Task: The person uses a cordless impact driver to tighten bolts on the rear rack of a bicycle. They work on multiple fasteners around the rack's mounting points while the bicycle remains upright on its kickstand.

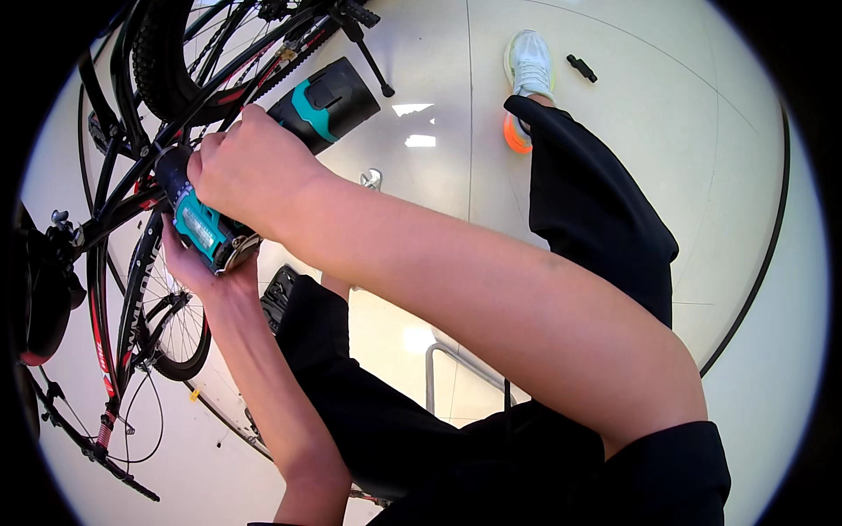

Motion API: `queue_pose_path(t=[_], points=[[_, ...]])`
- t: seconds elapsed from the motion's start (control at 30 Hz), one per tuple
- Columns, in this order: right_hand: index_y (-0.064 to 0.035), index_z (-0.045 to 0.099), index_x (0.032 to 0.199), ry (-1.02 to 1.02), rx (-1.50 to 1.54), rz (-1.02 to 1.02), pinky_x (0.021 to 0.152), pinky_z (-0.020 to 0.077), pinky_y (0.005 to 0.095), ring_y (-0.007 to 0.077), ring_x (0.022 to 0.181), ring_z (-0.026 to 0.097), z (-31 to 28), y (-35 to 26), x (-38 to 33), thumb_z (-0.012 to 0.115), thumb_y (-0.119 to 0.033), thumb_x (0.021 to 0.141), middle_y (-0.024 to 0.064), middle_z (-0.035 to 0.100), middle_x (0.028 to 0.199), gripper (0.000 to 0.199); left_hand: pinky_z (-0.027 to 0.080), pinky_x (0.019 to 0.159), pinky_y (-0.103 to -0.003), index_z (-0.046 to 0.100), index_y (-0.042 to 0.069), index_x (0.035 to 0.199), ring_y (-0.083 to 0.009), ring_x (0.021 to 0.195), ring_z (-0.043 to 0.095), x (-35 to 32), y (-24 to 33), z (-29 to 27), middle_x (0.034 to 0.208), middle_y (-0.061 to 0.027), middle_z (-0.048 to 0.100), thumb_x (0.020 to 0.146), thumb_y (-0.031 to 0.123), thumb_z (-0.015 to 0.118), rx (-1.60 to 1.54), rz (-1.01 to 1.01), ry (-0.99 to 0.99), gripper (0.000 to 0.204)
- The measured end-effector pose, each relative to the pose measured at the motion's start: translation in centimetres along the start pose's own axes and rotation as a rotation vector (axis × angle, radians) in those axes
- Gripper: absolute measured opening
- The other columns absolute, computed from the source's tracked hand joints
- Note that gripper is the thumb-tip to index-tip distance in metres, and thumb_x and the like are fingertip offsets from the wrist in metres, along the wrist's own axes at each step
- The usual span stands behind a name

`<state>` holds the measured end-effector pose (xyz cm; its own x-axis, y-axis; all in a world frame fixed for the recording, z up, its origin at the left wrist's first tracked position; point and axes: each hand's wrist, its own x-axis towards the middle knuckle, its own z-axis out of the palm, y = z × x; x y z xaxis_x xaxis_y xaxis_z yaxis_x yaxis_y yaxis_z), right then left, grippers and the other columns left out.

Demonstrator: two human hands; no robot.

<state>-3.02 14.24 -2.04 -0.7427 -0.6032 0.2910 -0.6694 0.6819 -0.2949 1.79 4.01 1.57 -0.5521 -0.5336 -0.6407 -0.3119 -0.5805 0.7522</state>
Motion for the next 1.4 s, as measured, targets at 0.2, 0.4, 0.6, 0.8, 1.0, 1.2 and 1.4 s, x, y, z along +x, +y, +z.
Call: queue_pose_path(t=[0.2,0.4,0.6,0.8,1.0,1.2,1.4], points=[[-0.0087,0.061,0.098,-0.080,0.059,0.022,0.069,0.0468,0.0305,0.0190,0.074,0.069,-0.3,0.8,0.7,0.074,-0.012,0.067,0.0039,0.065,0.084,0.034,0.042,0.101,-0.052,0.045,0.012,0.138,-0.0306,0.122,0.052,1.5,-0.4,0.3,0.133,-0.0108,0.053,0.096,0.049,0.032,-0.013,-0.009,-0.030,0.057],[-0.0075,0.062,0.100,-0.109,0.043,0.043,0.069,0.0469,0.0308,0.0196,0.075,0.069,-0.5,1.6,0.1,0.075,-0.011,0.066,0.0047,0.065,0.085,0.036,0.042,0.100,-0.051,0.044,0.013,0.138,-0.0307,0.121,0.052,1.9,-0.8,0.5,0.132,-0.0116,0.053,0.096,0.049,0.030,0.007,-0.081,-0.036,0.057],[-0.0072,0.062,0.099,-0.127,0.036,0.056,0.066,0.0471,0.0303,0.0196,0.072,0.069,-0.9,2.5,-0.1,0.074,-0.012,0.066,0.0045,0.065,0.081,0.035,0.043,0.100,-0.051,0.044,0.012,0.138,-0.0308,0.122,0.051,1.8,-1.5,1.4,0.133,-0.0124,0.053,0.097,0.051,0.025,0.010,-0.124,-0.038,0.060],[-0.0071,0.062,0.098,-0.129,0.033,0.063,0.066,0.0476,0.0302,0.0196,0.072,0.070,-0.7,2.9,-0.3,0.074,-0.012,0.066,0.0046,0.066,0.081,0.034,0.045,0.099,-0.048,0.047,0.008,0.134,-0.0288,0.118,0.054,1.6,-2.2,2.1,0.128,-0.0130,0.056,0.096,0.047,0.027,0.026,-0.094,0.011,0.058],[-0.0071,0.062,0.097,-0.129,0.024,0.068,0.067,0.0481,0.0297,0.0194,0.072,0.070,-1.0,3.0,-0.3,0.074,-0.011,0.066,0.0042,0.066,0.080,0.033,0.047,0.096,-0.047,0.051,0.009,0.129,-0.0279,0.115,0.056,1.6,-2.2,2.4,0.122,-0.0121,0.059,0.097,0.046,0.025,0.048,-0.111,0.059,0.056],[-0.0075,0.061,0.096,-0.221,0.035,0.059,0.067,0.0471,0.0296,0.0197,0.072,0.069,-1.5,3.9,-0.7,0.076,-0.010,0.064,0.0040,0.065,0.080,0.036,0.045,0.097,-0.053,0.046,0.014,0.134,-0.0313,0.121,0.052,1.6,-2.4,2.9,0.132,-0.0116,0.053,0.098,0.046,0.023,0.085,-0.141,-0.003,0.054],[-0.0082,0.061,0.096,-0.150,0.031,0.092,0.066,0.0463,0.0294,0.0189,0.072,0.069,-0.7,4.0,-0.7,0.077,-0.011,0.063,0.0039,0.066,0.081,0.036,0.046,0.097,-0.051,0.047,0.013,0.134,-0.0303,0.119,0.053,2.0,-2.7,3.2,0.130,-0.0126,0.054,0.097,0.047,0.023,0.106,-0.141,-0.029,0.056]])
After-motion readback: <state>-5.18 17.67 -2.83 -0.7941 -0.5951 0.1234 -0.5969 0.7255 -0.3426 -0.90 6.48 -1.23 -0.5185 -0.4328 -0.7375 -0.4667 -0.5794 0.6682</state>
